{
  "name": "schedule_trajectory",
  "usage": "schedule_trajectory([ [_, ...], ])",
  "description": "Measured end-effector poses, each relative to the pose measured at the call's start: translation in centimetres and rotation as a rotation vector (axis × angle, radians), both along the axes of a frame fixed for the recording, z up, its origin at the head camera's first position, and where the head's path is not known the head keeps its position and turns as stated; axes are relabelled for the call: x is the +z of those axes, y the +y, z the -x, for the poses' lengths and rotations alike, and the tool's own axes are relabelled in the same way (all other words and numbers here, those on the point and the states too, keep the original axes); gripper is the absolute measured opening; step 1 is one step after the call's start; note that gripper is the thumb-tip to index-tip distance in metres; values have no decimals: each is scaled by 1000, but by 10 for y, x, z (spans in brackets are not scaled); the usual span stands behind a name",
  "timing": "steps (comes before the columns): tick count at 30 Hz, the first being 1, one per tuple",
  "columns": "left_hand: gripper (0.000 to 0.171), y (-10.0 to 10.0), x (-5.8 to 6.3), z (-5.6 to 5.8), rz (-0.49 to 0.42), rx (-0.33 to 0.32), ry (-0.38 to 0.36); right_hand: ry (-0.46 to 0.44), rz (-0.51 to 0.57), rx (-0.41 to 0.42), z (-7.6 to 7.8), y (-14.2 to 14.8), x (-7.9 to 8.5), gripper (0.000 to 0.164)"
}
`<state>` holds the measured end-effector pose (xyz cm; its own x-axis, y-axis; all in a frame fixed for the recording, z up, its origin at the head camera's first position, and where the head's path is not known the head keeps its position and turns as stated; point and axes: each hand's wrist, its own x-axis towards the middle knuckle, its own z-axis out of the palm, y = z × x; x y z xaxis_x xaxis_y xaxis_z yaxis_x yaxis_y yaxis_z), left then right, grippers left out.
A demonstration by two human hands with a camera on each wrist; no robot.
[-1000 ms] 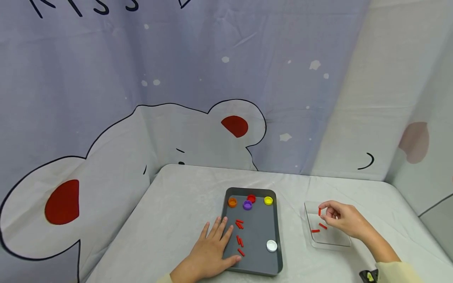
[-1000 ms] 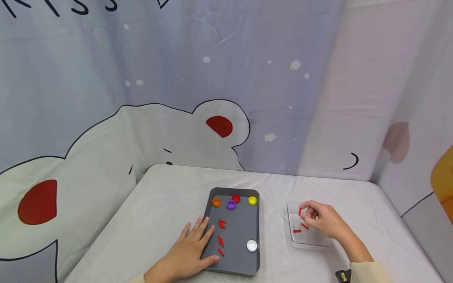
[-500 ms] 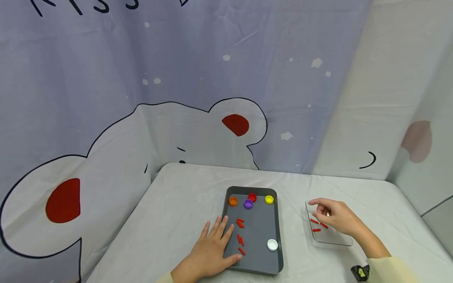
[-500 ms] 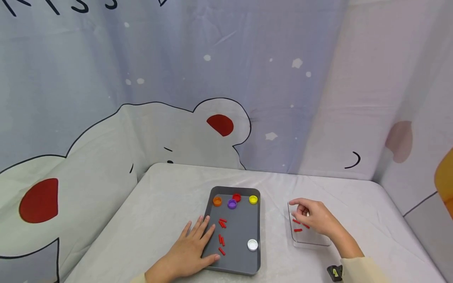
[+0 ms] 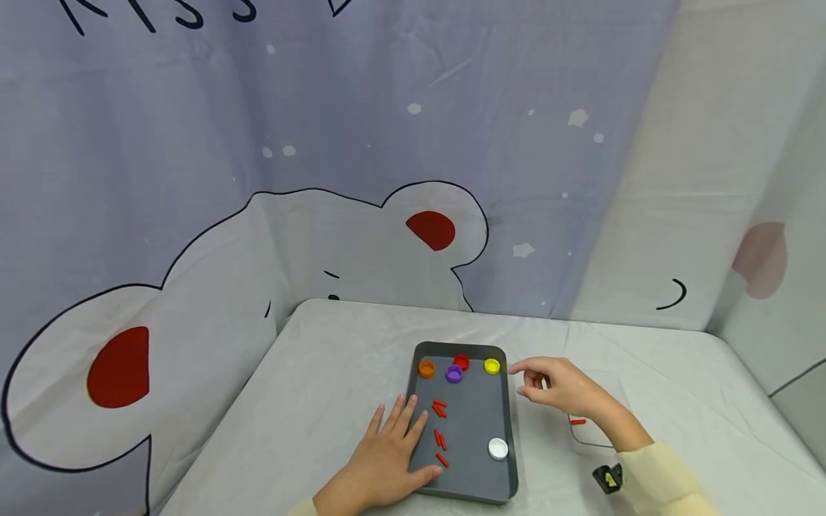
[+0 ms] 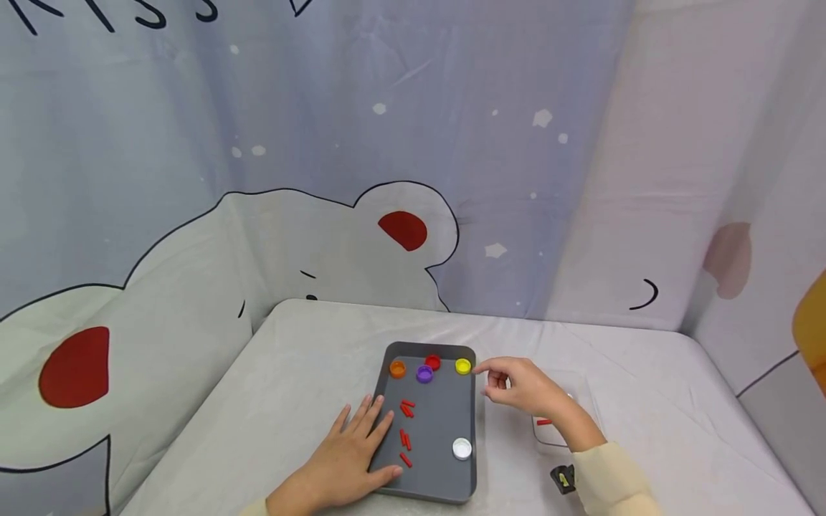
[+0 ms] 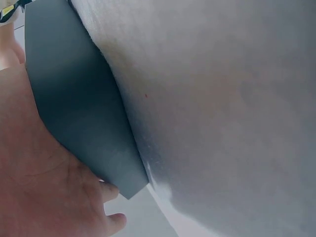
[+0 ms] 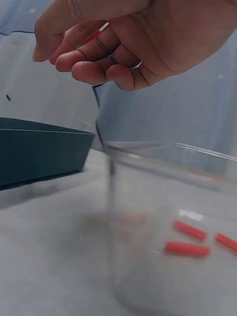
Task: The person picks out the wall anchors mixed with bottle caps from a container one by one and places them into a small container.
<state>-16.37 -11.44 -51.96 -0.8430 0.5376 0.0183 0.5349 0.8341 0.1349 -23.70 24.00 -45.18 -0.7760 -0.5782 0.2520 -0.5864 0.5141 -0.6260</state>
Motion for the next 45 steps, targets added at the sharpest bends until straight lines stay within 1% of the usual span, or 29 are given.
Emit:
schedule_trajectory([
  [2, 90, 0, 0, 0, 1, 4, -2, -23, -15, 27, 3, -7, 0, 27],
  [11, 90, 0, -1, 0, 12, 16, -13, -77, -100, 138, 17, -42, 0, 28],
  [17, 91, 1, -1, 0, 2, 9, -13, -71, -150, 226, 27, -62, -6, 30],
  [20, 91, 1, 0, -1, 4, 8, -12, -61, -186, 271, 33, -73, -9, 31],
  [23, 90, 1, 1, -1, 1, 8, -20, -63, -234, 299, 39, -82, -12, 33],
  [26, 90, 2, 4, -1, 3, 8, -27, -79, -286, 311, 44, -90, -15, 34],
  [31, 91, 2, 8, -1, 7, 5, -40, -75, -357, 327, 51, -100, -21, 37],
  [33, 90, 2, 9, -2, 0, 1, -41, -76, -379, 333, 53, -104, -23, 39],
  [40, 90, 2, 6, -1, -7, 0, -26, -121, -452, 328, 58, -117, -28, 42],
  [45, 90, 2, 8, -1, -9, -2, -37, -130, -486, 323, 62, -124, -29, 42],
])
